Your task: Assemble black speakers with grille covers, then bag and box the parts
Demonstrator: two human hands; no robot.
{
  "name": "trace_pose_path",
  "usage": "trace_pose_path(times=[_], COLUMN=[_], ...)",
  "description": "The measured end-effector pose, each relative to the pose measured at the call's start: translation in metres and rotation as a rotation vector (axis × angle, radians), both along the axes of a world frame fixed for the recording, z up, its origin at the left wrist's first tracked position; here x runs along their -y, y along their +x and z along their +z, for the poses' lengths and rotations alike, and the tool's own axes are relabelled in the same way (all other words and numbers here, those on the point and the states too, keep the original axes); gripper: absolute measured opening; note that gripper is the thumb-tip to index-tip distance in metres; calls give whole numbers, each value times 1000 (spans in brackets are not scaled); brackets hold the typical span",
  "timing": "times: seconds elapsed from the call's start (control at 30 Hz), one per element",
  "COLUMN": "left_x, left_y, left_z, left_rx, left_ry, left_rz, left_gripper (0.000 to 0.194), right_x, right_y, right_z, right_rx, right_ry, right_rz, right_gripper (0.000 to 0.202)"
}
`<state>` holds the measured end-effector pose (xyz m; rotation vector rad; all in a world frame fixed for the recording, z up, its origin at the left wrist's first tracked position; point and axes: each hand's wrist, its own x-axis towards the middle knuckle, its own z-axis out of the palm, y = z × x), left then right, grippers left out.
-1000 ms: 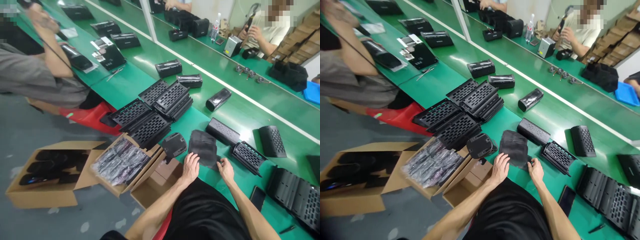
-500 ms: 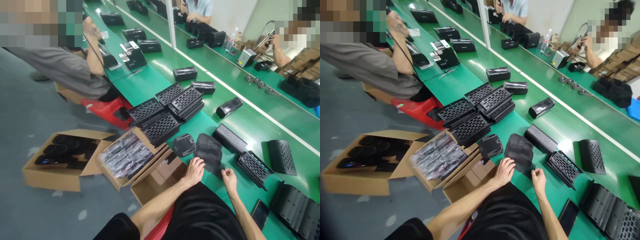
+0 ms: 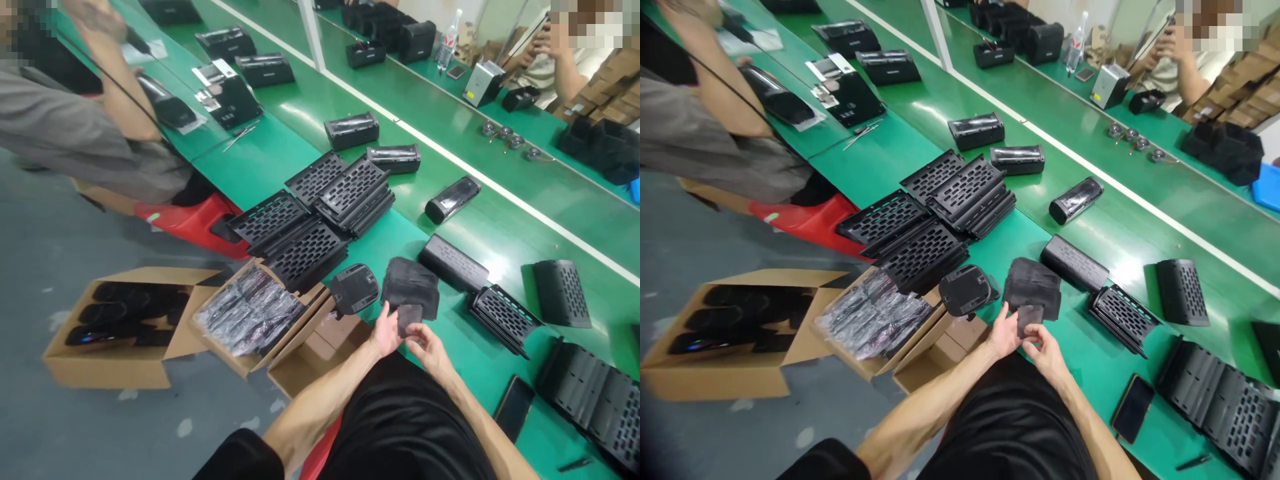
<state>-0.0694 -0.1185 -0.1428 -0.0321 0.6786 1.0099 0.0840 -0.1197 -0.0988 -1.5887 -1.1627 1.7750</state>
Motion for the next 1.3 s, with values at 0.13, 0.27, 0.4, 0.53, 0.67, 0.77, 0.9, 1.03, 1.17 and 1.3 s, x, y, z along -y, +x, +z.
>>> trace_pose_path(times=[0.13, 0.27, 0.4, 0.53, 0.67, 0.77, 0.9, 1.03, 1.17, 1.3], left_x=[-1, -2, -3, -2, -2, -1, -1, 0, 4, 15], left_y=[-8, -9, -8, -2, 11, 17, 17, 16, 9, -10], left_z=[1, 3, 7, 13, 13, 15, 27, 30, 14, -1], left_rx=[85, 102, 59, 32, -40, -164, -62, -155, -624, -822], left_ry=[-52, -73, -51, -32, -25, -22, 20, 36, -52, -111], left_rz=[26, 24, 6, -6, -28, -80, -214, -314, -204, -166], left_gripper=[81, 78, 81, 78, 52, 45, 43, 39, 33, 44], right_x=[7, 6, 6, 8, 9, 6, -1, -4, 1, 10], right_y=[15, 37, 41, 37, 33, 32, 38, 44, 47, 58], right_z=[-8, -17, -20, -20, -20, -17, -7, 0, -12, -26], right_rx=[76, 132, 125, 108, 57, 8, -71, -279, 23, 231], right_ry=[-172, -218, -255, -261, -230, -201, -209, -376, -263, -141], right_rz=[-99, -203, -250, -302, -333, -344, -405, -355, -475, -555], right_gripper=[42, 39, 38, 43, 51, 56, 59, 73, 68, 61])
